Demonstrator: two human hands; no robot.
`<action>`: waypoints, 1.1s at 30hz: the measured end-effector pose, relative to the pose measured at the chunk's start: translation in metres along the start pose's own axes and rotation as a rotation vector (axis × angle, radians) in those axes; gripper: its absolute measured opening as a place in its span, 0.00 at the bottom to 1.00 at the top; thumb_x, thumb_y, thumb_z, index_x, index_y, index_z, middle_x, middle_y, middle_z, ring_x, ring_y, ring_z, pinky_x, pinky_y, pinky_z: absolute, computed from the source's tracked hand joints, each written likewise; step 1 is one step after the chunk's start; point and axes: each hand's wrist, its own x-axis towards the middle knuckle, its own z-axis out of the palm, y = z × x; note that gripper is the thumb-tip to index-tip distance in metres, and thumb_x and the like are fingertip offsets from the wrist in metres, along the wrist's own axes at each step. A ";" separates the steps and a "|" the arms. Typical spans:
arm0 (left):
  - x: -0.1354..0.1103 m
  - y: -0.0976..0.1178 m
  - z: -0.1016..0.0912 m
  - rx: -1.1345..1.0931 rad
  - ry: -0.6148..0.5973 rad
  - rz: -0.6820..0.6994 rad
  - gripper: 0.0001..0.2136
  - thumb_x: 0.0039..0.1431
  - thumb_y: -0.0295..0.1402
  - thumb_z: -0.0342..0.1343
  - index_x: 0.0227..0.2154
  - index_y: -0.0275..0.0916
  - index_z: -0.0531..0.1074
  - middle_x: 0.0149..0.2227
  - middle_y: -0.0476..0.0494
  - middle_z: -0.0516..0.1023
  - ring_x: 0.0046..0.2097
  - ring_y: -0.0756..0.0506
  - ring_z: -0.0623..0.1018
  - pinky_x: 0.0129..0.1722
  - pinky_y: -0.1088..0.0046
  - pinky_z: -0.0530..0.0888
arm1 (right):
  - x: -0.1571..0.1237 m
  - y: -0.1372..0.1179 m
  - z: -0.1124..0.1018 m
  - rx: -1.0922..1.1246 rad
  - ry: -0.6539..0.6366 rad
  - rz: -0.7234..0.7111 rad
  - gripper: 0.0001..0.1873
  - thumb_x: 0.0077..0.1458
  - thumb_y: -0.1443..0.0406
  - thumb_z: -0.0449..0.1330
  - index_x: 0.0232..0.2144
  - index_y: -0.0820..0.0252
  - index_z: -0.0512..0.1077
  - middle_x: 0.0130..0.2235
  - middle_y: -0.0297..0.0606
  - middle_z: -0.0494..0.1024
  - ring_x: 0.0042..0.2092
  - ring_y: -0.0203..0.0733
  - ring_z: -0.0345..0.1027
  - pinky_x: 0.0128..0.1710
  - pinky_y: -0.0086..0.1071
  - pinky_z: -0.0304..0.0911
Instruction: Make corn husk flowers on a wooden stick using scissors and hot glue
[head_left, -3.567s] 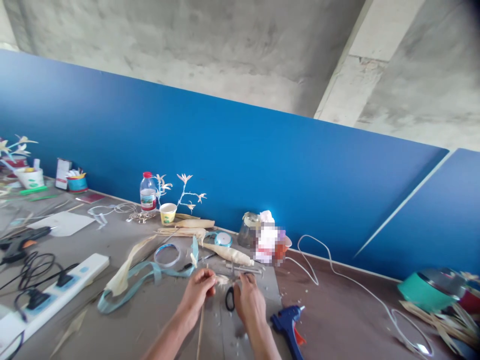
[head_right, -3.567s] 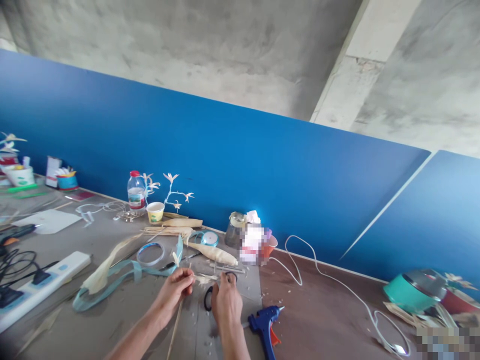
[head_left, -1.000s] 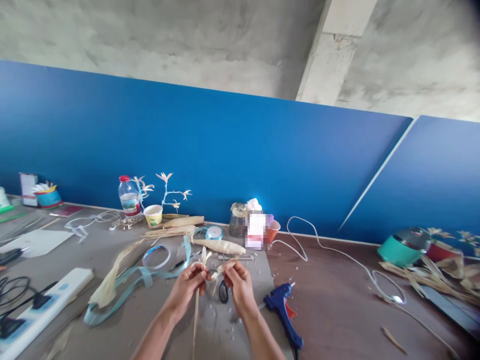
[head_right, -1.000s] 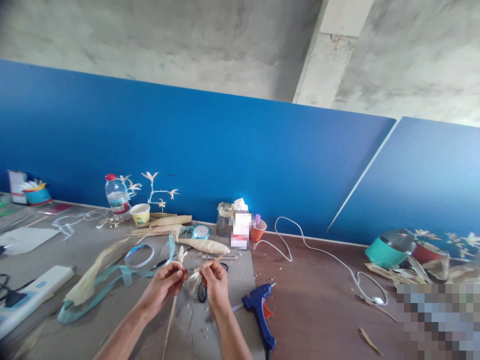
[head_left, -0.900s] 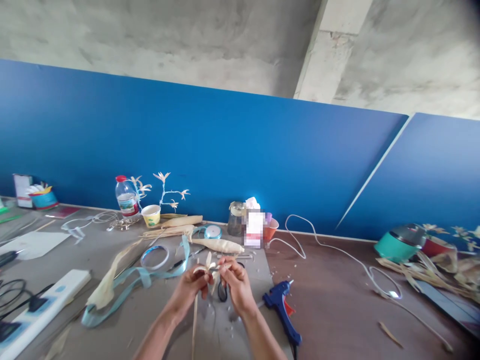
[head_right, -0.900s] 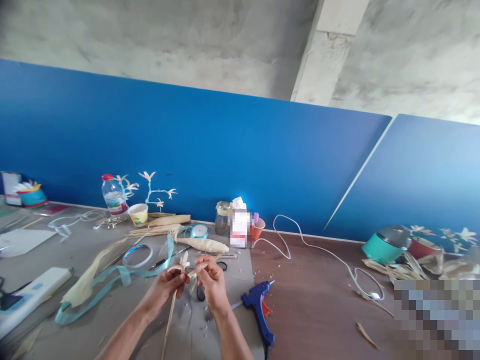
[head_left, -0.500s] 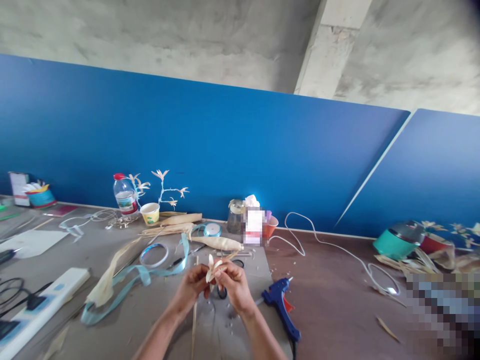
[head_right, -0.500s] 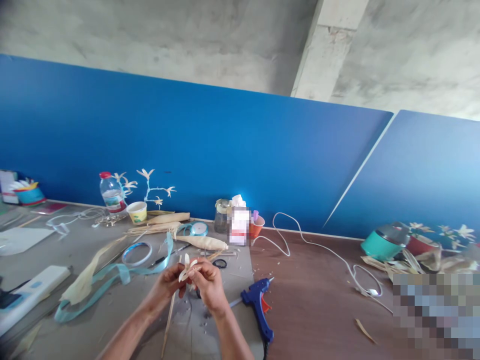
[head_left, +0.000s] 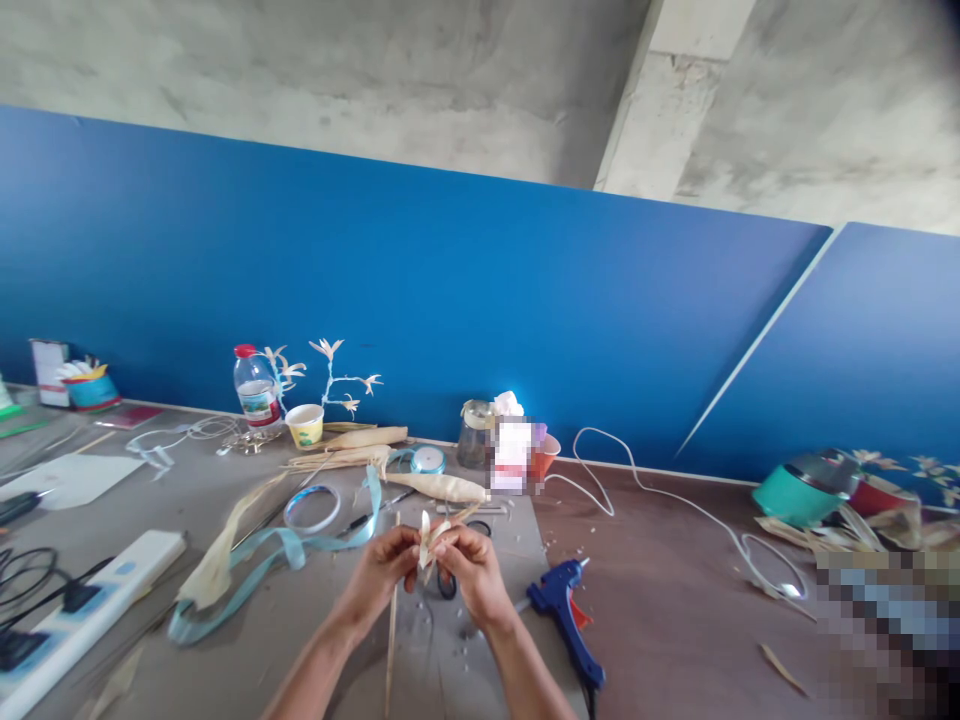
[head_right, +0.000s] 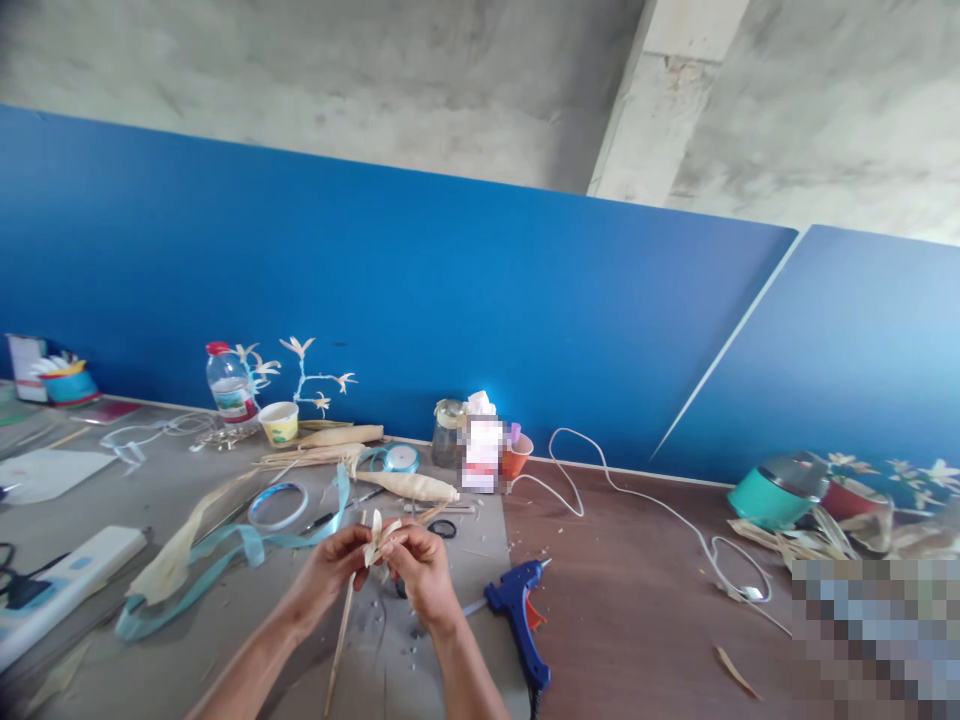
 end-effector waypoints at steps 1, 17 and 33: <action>0.000 -0.001 -0.001 -0.001 0.001 0.002 0.15 0.46 0.44 0.59 0.24 0.35 0.70 0.20 0.51 0.69 0.19 0.54 0.63 0.20 0.78 0.59 | 0.000 -0.001 0.000 -0.002 -0.003 -0.002 0.10 0.46 0.60 0.62 0.21 0.60 0.73 0.32 0.37 0.72 0.20 0.27 0.54 0.18 0.24 0.53; -0.001 -0.003 -0.002 -0.027 -0.046 0.037 0.13 0.46 0.41 0.60 0.22 0.36 0.68 0.18 0.55 0.64 0.21 0.54 0.62 0.23 0.79 0.58 | 0.004 0.001 -0.005 -0.115 0.148 -0.085 0.13 0.47 0.59 0.61 0.18 0.61 0.70 0.32 0.37 0.69 0.29 0.34 0.60 0.27 0.26 0.57; -0.007 0.004 0.000 -0.154 -0.122 -0.006 0.09 0.51 0.37 0.58 0.27 0.35 0.70 0.25 0.48 0.69 0.26 0.52 0.67 0.26 0.77 0.64 | 0.006 0.006 -0.009 -0.118 0.129 -0.040 0.11 0.45 0.63 0.61 0.17 0.62 0.70 0.29 0.34 0.69 0.25 0.31 0.57 0.24 0.25 0.53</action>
